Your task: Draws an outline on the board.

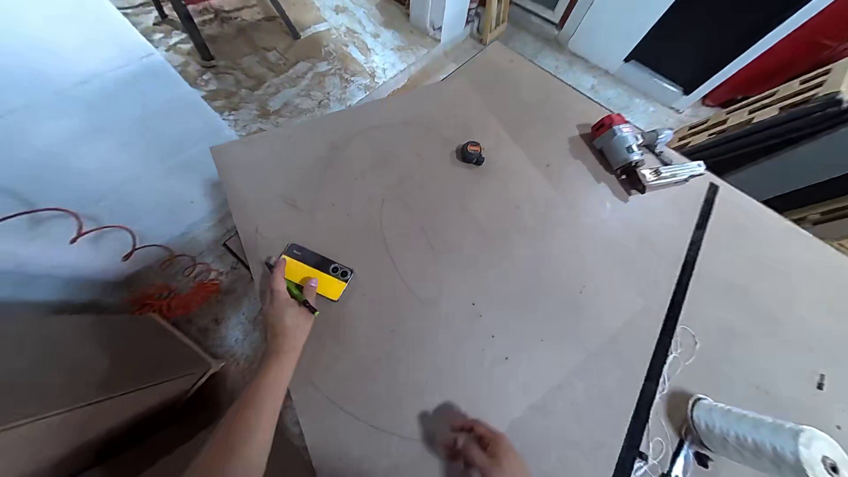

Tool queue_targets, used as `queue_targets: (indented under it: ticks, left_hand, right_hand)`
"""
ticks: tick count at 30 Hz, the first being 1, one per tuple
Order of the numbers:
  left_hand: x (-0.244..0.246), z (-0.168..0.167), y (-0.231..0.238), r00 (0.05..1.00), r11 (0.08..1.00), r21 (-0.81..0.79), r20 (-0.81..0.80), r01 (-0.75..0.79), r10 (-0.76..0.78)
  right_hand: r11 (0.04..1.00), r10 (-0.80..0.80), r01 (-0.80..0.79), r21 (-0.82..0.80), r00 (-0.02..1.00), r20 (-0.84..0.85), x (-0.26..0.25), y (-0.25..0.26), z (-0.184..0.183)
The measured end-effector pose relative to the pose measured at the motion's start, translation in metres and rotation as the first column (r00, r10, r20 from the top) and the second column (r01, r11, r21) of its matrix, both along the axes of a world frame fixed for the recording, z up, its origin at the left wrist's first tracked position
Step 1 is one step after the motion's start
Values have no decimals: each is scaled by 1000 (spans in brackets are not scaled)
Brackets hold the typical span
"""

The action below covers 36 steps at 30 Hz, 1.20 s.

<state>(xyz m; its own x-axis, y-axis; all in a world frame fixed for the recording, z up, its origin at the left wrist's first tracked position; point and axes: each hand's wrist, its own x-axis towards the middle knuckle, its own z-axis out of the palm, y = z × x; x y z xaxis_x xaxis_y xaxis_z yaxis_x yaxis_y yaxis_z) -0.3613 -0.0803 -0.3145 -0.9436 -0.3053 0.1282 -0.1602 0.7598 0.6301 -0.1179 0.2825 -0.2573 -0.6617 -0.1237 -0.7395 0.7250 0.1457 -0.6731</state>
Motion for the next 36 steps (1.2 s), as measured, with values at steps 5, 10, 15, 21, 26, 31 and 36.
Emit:
queue_targets:
  ticks: [5, 10, 15, 21, 26, 31, 36]
  left_hand:
    - [66, 24, 100, 973, 956, 183, -82, 229, -217]
    - [59, -7, 184, 980, 793, 581, -47, 182, -191]
    - [-25, -15, 209, 988, 771, 619, -60, 151, -145]
    - [-149, -17, 253, 992, 789, 605, -120, 108, -44]
    - [-227, -20, 288, 984, 858, 509, -104, -72, 144]
    - [-241, -34, 294, 964, 878, 466, -170, -104, 205]
    - [-243, -35, 292, 959, 862, 490, -157, -131, 235]
  right_hand:
    - [991, -64, 101, 90, 935, -348, -130, 124, -20]
    - [955, -144, 273, 113, 764, -629, -336, 183, -35]
    - [885, -232, 466, 29, 494, -838, -479, 194, -95]
    - [904, -290, 420, -83, 457, -841, -483, 204, -105]
    - [893, -348, 425, -149, 441, -827, -482, 206, -106]
    - [879, -424, 410, -243, 439, -792, -481, 215, -115]
    - [877, -429, 415, -242, 449, -784, -482, 215, -118]
